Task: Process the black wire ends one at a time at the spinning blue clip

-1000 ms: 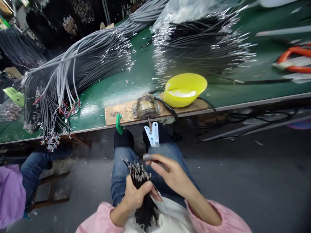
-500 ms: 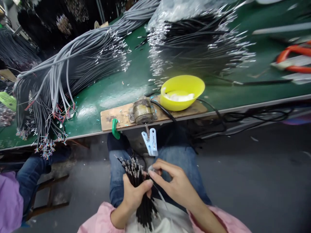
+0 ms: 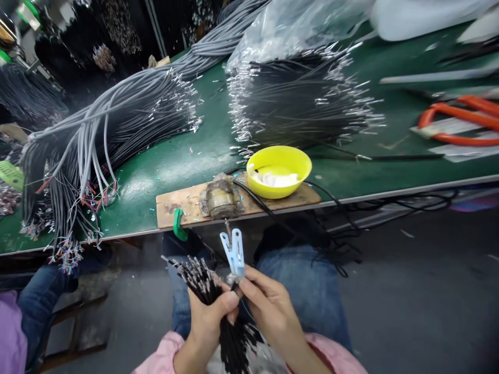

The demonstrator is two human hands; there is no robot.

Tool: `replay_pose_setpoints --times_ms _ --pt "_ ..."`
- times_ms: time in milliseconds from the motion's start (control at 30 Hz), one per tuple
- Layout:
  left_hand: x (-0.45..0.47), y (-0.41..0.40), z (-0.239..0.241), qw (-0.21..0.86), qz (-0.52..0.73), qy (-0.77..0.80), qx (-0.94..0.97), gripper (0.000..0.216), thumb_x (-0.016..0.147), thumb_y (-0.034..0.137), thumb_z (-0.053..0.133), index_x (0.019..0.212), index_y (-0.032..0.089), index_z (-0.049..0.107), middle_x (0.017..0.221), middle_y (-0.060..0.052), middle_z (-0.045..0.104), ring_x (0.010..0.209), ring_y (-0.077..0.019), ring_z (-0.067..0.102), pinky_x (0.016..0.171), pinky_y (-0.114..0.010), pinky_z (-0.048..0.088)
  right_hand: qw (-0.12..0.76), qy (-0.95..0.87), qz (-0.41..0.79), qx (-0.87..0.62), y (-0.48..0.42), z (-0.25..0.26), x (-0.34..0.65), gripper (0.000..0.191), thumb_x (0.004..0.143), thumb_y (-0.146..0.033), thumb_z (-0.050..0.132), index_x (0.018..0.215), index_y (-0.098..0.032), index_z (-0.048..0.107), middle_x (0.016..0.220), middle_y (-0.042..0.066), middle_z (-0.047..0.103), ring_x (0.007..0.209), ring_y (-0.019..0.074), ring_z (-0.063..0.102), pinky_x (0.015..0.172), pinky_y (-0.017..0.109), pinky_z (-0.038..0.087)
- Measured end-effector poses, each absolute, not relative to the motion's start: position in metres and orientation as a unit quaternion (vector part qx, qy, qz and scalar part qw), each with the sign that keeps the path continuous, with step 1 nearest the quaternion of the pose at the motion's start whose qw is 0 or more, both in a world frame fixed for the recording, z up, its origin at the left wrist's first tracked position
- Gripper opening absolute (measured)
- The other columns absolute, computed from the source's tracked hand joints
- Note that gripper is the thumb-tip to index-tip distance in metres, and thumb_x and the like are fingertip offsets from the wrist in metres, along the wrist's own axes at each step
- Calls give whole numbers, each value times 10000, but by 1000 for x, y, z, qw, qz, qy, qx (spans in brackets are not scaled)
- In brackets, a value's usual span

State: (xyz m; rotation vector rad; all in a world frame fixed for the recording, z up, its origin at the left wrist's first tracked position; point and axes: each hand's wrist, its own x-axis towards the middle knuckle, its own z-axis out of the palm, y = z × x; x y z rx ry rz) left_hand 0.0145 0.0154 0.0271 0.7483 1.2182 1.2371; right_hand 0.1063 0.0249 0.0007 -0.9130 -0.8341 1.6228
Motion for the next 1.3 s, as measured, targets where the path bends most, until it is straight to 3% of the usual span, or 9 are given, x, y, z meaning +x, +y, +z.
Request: replay_pose_setpoints --times_ms 100,267,600,900,1067,1300 --pt "11 17 36 591 511 514 354 452 605 526 725 519 155 482 346 68 375 305 -33 332 324 -157 241 497 -304 727 -365 23 -3 108 346 738 -501 610 596 -190 553 520 -26 478 354 108 430 348 253 405" --pt "8 13 31 656 473 489 326 459 599 528 727 518 158 469 353 77 358 272 -16 292 291 -155 209 503 -368 663 -414 30 -4 119 347 727 -434 602 495 -182 541 451 -26 438 428 116 412 412 240 362" --pt "9 9 19 662 484 513 254 503 551 510 764 482 170 400 327 104 320 252 7 241 286 -159 189 509 -513 580 -376 39 13 128 218 769 -348 613 626 -185 633 596 26 548 548 153 498 518 254 436" --pt "11 8 23 654 499 499 273 447 600 482 747 532 156 449 373 90 371 277 -6 289 301 -148 245 505 -439 651 -359 35 2 127 269 747 -425 655 642 -180 622 629 15 531 583 154 512 532 249 431" --pt "9 12 28 669 449 497 322 505 650 509 697 435 150 414 338 63 373 289 -16 330 306 -145 272 486 -397 694 -353 36 -3 126 263 717 -430 685 661 -178 630 640 7 539 579 142 521 532 235 439" --pt "15 8 22 601 512 563 243 433 488 420 822 641 140 531 375 70 481 301 -41 398 317 -155 325 480 -374 702 -371 36 0 123 287 705 -451 686 641 -184 605 604 -5 546 541 140 535 489 235 460"
